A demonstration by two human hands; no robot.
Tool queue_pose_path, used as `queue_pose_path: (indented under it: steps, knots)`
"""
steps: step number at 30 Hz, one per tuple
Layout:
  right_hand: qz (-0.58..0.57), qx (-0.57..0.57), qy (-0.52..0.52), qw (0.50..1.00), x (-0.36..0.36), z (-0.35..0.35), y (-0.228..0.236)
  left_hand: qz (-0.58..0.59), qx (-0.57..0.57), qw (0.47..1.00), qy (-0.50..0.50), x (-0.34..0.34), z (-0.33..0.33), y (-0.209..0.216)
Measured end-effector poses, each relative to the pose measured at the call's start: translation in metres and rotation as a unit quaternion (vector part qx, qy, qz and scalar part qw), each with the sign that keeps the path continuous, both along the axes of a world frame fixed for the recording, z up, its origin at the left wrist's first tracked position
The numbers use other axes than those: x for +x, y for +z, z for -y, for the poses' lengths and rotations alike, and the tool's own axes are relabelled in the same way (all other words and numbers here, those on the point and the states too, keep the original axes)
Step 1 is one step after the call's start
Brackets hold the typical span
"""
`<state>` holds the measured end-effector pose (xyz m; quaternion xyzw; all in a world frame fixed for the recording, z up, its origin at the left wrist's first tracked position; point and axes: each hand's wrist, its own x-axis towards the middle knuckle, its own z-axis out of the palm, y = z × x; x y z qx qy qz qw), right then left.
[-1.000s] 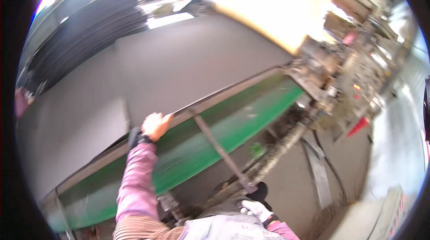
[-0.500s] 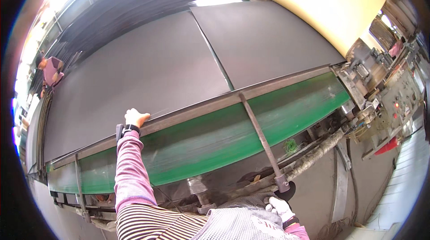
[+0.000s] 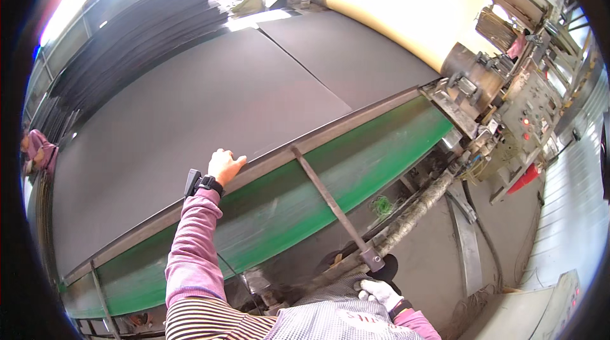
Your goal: Monitoring and aligning black sheet material on a conveyor belt as it comes off a large roller in an industrial factory setting.
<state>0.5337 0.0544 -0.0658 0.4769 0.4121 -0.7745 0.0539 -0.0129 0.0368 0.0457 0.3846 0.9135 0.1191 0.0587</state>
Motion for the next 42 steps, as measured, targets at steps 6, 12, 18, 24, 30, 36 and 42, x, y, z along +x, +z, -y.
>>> queue_pose_path:
  steps: [6, 12, 18, 24, 30, 36, 42]
  knots:
    - [-0.016, 0.013, -0.014, 1.000, 0.010, 0.004, -0.003, -0.085, 0.120, 0.987, 0.062, -0.013, 0.050, 0.006]
    - [-0.002, 0.029, -0.026, 0.999, 0.016, 0.001, 0.003, -0.137, 0.005, 0.939, 0.316, -0.099, 0.226, -0.039]
    - [-0.002, 0.026, -0.015, 1.000, 0.011, 0.003, -0.015, -0.211, 0.059, 0.968, 0.124, -0.100, 0.238, -0.086]
    - [0.014, 0.036, 0.014, 0.999, 0.003, 0.003, 0.011, -0.135, 0.125, 0.981, 0.064, -0.007, 0.135, -0.027]
    - [-0.004, 0.018, 0.013, 1.000, 0.010, 0.001, -0.004, -0.176, 0.066, 0.982, -0.023, 0.031, 0.038, -0.015]
    - [-0.018, 0.010, -0.013, 1.000, 0.013, 0.003, -0.013, -0.105, 0.057, 0.992, -0.041, 0.058, -0.060, -0.002]
    - [0.006, 0.037, -0.015, 0.999, 0.010, 0.006, 0.004, 0.103, 0.006, 0.991, -0.083, 0.079, -0.134, 0.022]
